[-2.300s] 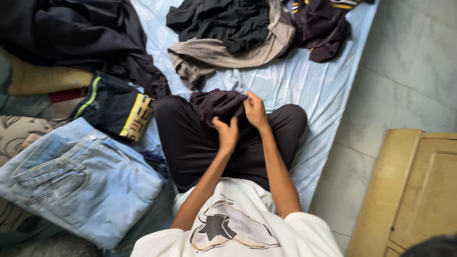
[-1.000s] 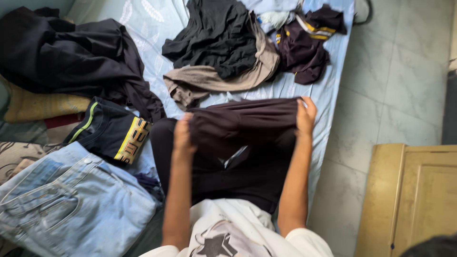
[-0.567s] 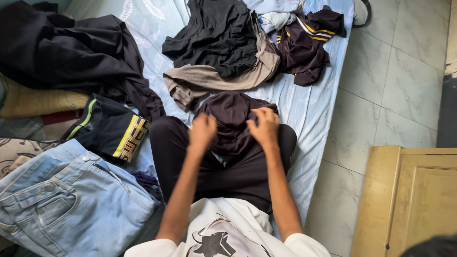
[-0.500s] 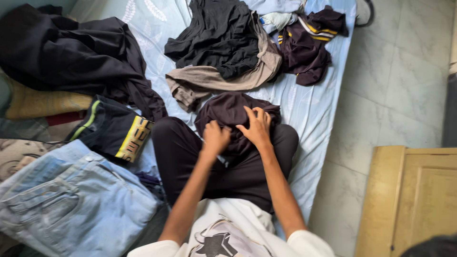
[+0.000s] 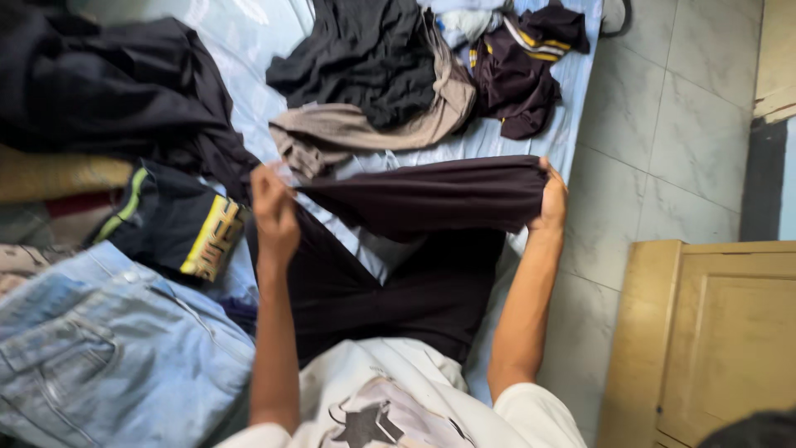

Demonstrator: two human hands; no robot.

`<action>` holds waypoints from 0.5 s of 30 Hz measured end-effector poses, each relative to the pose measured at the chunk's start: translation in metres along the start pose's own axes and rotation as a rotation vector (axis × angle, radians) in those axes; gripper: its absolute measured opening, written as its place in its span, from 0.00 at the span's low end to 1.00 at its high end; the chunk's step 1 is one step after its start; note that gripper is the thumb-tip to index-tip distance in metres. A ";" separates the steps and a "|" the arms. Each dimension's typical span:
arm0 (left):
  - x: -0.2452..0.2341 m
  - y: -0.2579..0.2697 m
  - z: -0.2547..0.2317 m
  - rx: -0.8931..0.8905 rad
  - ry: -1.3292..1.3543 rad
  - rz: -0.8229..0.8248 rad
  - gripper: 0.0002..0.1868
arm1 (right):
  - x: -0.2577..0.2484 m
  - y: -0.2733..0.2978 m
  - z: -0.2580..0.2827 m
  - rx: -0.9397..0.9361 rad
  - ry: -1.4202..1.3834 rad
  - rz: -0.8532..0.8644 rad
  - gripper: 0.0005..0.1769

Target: The person folds a pair of blue jeans and a black t-shirt while sitting on a bed.

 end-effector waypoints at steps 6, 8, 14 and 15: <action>0.037 -0.033 0.033 -0.354 -0.115 -0.057 0.09 | 0.022 0.031 -0.057 -0.127 0.833 0.114 0.10; 0.064 -0.004 0.040 -0.263 -0.181 -0.014 0.07 | 0.069 0.062 -0.032 -0.733 1.068 0.239 0.11; 0.136 0.064 0.048 -0.072 -0.445 0.072 0.37 | 0.146 0.142 -0.090 -0.690 1.142 0.689 0.33; 0.134 0.065 0.053 -0.120 -0.449 -0.064 0.36 | 0.149 0.147 -0.109 -0.690 1.164 0.709 0.38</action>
Point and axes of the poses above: each hand's wrist, its own y-axis away from the middle knuckle, its own x-axis out of the palm, z = x × y, the point moved 8 cm from there along -y, towards the middle knuckle, and after that the axes turned 13 degrees about -x, right-handed, at the moved point
